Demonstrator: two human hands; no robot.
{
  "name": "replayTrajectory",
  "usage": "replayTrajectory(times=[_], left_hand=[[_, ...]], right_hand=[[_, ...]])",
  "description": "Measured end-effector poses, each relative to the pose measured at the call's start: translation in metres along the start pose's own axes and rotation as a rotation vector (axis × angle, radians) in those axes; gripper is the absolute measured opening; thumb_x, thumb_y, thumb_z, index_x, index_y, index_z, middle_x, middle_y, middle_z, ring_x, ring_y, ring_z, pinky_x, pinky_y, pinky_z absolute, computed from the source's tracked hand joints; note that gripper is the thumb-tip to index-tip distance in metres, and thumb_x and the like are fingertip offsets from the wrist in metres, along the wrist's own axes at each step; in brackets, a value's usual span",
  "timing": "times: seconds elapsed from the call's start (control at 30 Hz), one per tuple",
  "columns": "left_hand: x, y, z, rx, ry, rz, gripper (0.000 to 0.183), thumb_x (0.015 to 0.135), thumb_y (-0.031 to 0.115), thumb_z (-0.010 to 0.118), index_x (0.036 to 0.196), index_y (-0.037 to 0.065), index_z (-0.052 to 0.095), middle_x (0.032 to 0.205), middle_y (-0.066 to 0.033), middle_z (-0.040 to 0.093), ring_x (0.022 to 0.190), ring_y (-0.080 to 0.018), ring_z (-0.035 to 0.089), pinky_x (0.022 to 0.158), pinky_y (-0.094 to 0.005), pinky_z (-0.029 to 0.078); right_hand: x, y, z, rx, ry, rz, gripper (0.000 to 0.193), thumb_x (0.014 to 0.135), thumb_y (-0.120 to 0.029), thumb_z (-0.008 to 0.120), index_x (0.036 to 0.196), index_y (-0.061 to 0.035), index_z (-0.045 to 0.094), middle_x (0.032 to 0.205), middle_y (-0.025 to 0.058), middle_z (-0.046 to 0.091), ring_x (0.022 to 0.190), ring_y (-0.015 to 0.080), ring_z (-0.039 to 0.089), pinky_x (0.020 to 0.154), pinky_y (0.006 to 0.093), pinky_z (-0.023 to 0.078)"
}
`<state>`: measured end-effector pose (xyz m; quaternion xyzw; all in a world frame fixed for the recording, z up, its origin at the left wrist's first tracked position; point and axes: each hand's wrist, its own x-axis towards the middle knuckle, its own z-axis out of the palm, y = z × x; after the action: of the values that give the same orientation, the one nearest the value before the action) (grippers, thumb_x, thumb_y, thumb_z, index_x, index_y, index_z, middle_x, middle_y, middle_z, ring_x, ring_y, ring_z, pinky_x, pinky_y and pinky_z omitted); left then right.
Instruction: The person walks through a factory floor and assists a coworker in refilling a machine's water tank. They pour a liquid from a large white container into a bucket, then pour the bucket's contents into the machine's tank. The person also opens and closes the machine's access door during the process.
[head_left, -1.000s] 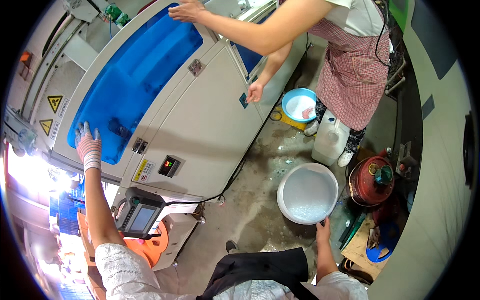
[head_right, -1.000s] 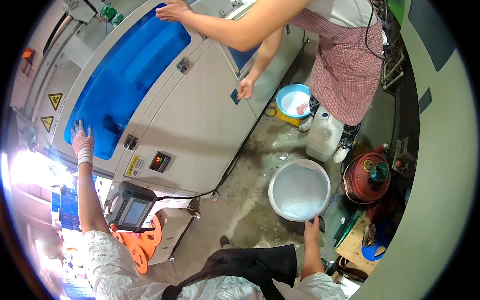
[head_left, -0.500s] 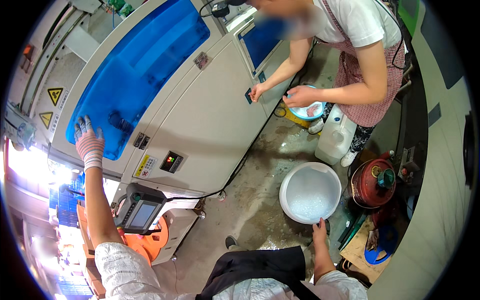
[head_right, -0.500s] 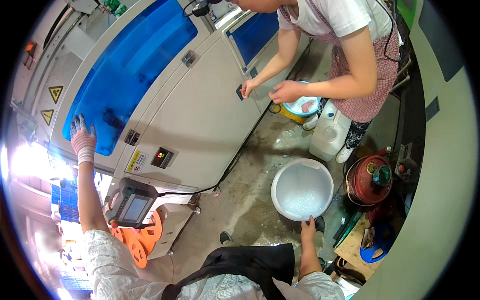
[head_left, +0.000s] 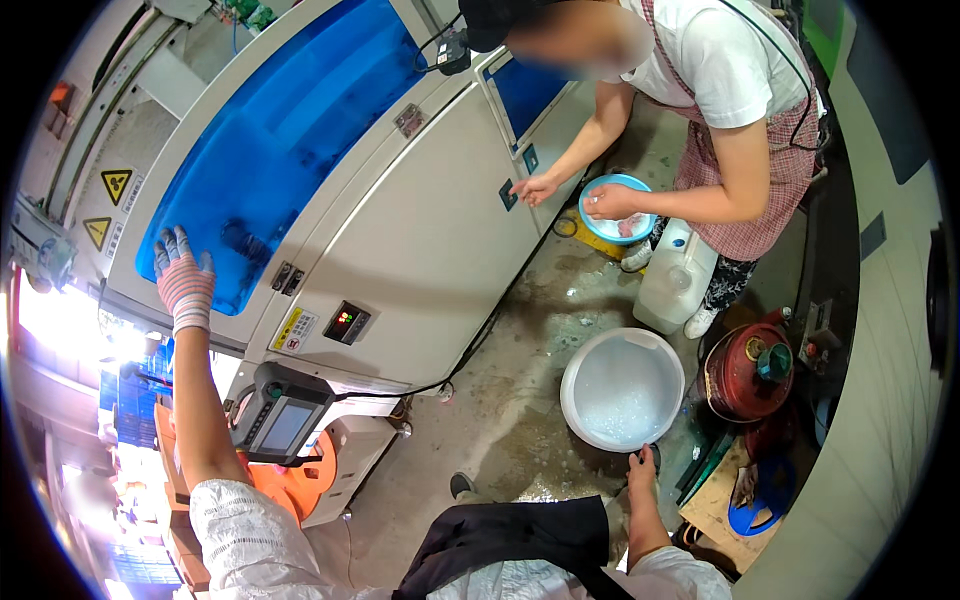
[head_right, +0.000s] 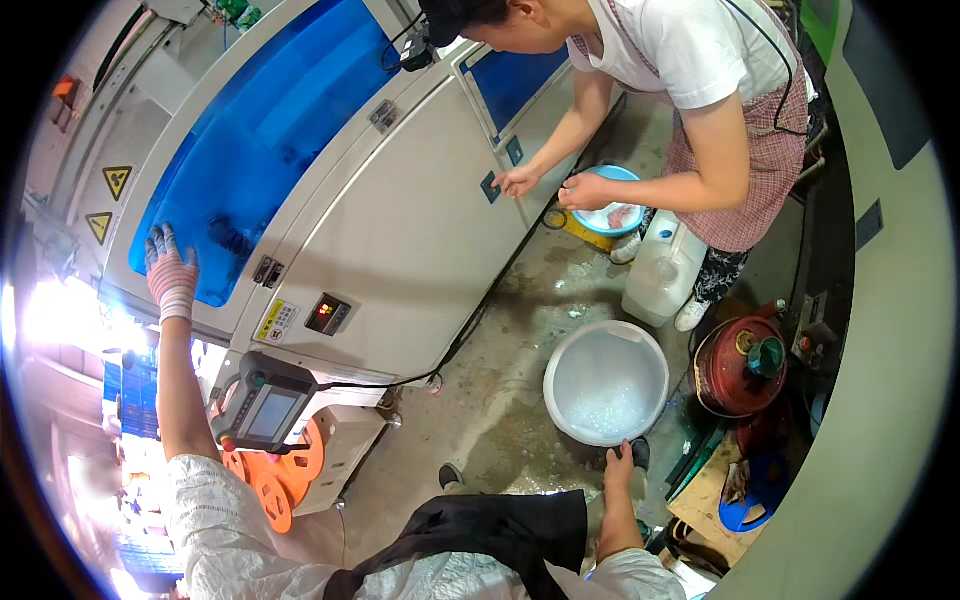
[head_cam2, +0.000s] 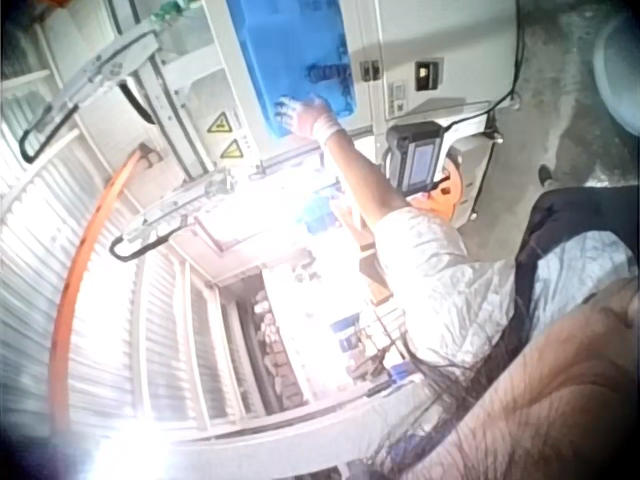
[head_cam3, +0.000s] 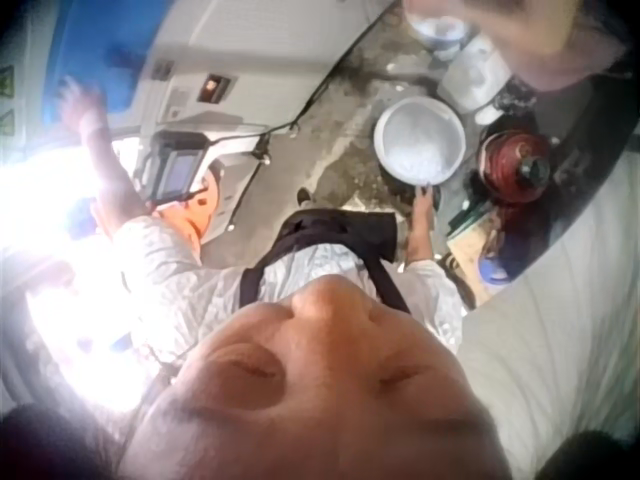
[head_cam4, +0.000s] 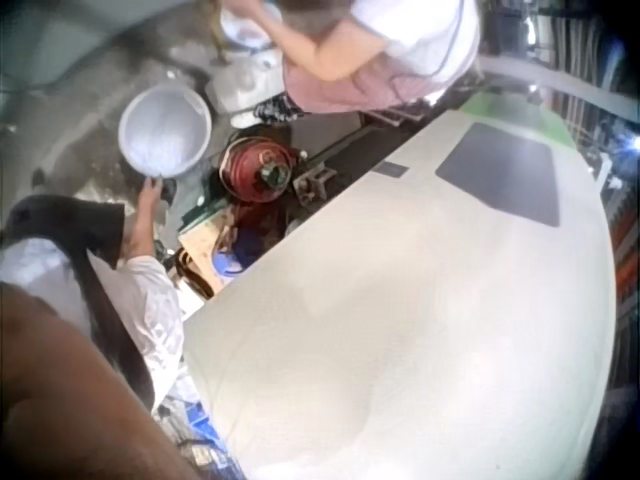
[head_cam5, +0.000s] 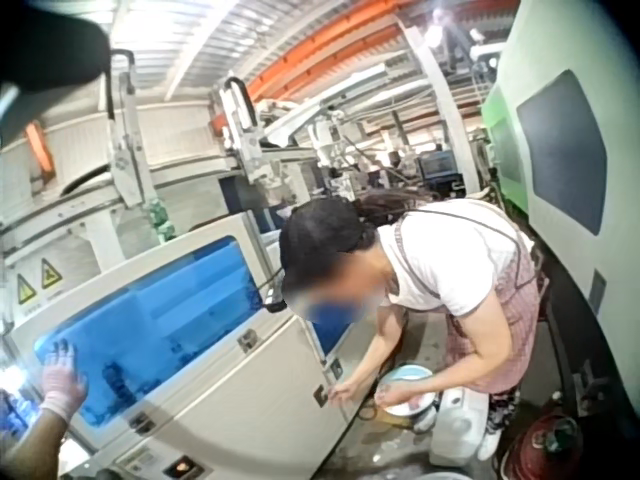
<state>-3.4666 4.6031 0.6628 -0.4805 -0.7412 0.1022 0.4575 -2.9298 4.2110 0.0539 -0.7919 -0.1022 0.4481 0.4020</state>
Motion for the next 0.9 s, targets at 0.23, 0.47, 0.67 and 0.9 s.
replayTrajectory(times=[0.23,0.47,0.67,0.9], left_hand=[[-0.001,0.001,-0.002,-0.017,-0.005,0.004,0.067,0.087,0.037,0.049,0.145,0.012,0.027,0.15,-0.0136,0.027,0.137,-0.0336,0.027,0.112,-0.0408,0.025],[0.001,0.003,0.0,-0.001,-0.057,-0.029,0.072,0.086,0.042,0.051,0.146,0.014,0.025,0.152,-0.0125,0.022,0.139,-0.033,0.022,0.114,-0.0413,0.019],[-0.042,0.074,-0.013,-0.201,0.07,0.094,0.075,0.084,0.049,0.053,0.145,0.014,0.028,0.153,-0.0151,0.018,0.14,-0.0392,0.014,0.113,-0.0502,0.011],[-0.097,0.262,-0.06,-0.818,0.119,0.616,0.055,0.088,0.04,0.052,0.133,0.008,0.044,0.136,-0.0214,0.044,0.128,-0.0379,0.038,0.107,-0.0465,0.026]], right_hand=[[-0.002,0.003,0.002,-0.005,-0.024,-0.009,0.054,0.085,-0.008,0.059,0.136,-0.0057,0.042,0.135,0.0158,0.047,0.121,0.0258,0.048,0.092,0.0342,0.04],[0.001,0.012,0.001,-0.077,-0.072,-0.02,0.052,0.089,-0.014,0.055,0.139,-0.0136,0.04,0.141,0.0083,0.043,0.113,0.0204,0.051,0.069,0.0317,0.046],[0.012,0.035,0.011,0.229,0.133,0.151,0.063,0.086,-0.012,0.06,0.142,-0.0086,0.031,0.144,0.0172,0.035,0.13,0.0296,0.038,0.1,0.0437,0.036],[0.018,0.054,0.083,0.859,-0.005,0.576,0.066,0.092,-0.045,0.051,0.145,-0.0173,0.023,0.149,0.0133,0.024,0.132,0.0373,0.03,0.1,0.0562,0.033]])
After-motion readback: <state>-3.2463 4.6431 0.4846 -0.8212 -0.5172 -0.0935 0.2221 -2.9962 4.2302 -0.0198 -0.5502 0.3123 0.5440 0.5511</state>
